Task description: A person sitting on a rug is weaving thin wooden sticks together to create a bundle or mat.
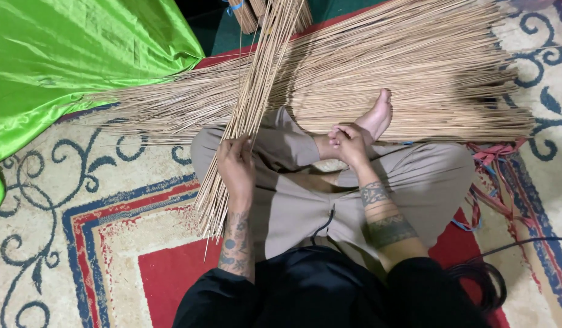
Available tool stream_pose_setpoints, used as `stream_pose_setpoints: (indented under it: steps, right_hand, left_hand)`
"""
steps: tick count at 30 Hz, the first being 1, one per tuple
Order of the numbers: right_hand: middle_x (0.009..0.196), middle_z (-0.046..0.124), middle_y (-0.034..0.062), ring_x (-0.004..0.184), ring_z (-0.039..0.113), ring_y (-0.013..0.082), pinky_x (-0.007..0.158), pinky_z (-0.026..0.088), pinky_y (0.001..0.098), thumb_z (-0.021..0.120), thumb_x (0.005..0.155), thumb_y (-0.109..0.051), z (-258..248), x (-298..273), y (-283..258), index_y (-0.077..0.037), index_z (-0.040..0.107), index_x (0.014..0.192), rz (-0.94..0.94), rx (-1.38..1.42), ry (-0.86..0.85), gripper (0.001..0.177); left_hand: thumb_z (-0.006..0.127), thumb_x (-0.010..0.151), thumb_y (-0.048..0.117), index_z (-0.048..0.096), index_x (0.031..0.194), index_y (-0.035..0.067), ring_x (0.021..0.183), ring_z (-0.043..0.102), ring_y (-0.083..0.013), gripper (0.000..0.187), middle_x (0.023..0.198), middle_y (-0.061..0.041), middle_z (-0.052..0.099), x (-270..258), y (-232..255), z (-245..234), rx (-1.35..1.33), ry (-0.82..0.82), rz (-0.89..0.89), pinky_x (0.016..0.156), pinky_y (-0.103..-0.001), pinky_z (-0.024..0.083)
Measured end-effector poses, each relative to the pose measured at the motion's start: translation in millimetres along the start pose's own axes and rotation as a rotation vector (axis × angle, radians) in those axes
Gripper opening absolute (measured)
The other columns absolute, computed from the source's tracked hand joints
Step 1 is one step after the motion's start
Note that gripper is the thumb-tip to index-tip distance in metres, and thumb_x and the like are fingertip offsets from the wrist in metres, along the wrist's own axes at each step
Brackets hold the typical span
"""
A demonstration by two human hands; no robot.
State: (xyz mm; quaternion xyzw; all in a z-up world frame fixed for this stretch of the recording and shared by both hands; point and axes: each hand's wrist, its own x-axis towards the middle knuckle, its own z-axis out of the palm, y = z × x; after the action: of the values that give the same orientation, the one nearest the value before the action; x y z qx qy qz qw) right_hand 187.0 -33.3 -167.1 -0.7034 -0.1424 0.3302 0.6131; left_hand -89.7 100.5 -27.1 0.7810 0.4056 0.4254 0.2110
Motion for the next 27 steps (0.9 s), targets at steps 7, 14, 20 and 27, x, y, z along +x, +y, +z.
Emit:
stream_pose_setpoints:
  steps: [7,14,20,27]
  right_hand:
    - [0.100,0.076,0.0179,0.077,0.076,0.0159,0.063,0.064,0.0221,0.063,0.099,-0.011,-3,-1,7,-0.004,0.071,0.117,0.057,-0.018,-0.036,0.021]
    - [0.104,0.075,0.0189,0.075,0.075,0.0136,0.062,0.063,0.0203,0.062,0.100,-0.013,-3,-1,5,-0.005,0.071,0.119,0.053,-0.049,-0.049,0.022]
    - [0.112,0.070,0.0202,0.075,0.073,0.0122,0.064,0.061,0.0168,0.059,0.100,-0.011,-2,-9,2,0.002,0.064,0.127,0.041,-0.051,-0.036,0.030]
    - [0.104,0.075,0.0205,0.079,0.075,0.0167,0.068,0.063,0.0235,0.062,0.101,-0.011,-1,-17,-3,-0.003,0.071,0.118,0.015,-0.155,-0.043,0.021]
  left_hand:
    - [0.067,0.097,-0.001,0.077,0.105,0.001,0.083,0.063,-0.0289,0.013,0.085,-0.007,0.060,-1,-6,-15,0.000,-0.019,-0.060,0.078,-0.037,0.053]
    - [0.077,0.085,0.011,0.067,0.118,0.005,0.092,0.058,-0.0356,0.035,0.102,-0.013,0.057,8,36,11,0.148,0.049,0.093,0.080,-0.046,0.048]
    - [0.076,0.085,0.021,0.068,0.115,0.009,0.106,0.064,-0.0335,0.033,0.106,-0.010,0.068,27,13,171,-0.026,-0.329,0.202,0.093,-0.045,0.051]
    - [0.066,0.091,0.010,0.071,0.115,0.010,0.121,0.062,-0.0336,0.025,0.123,-0.012,0.070,36,-16,192,0.196,-0.694,0.024,0.103,-0.045,0.051]
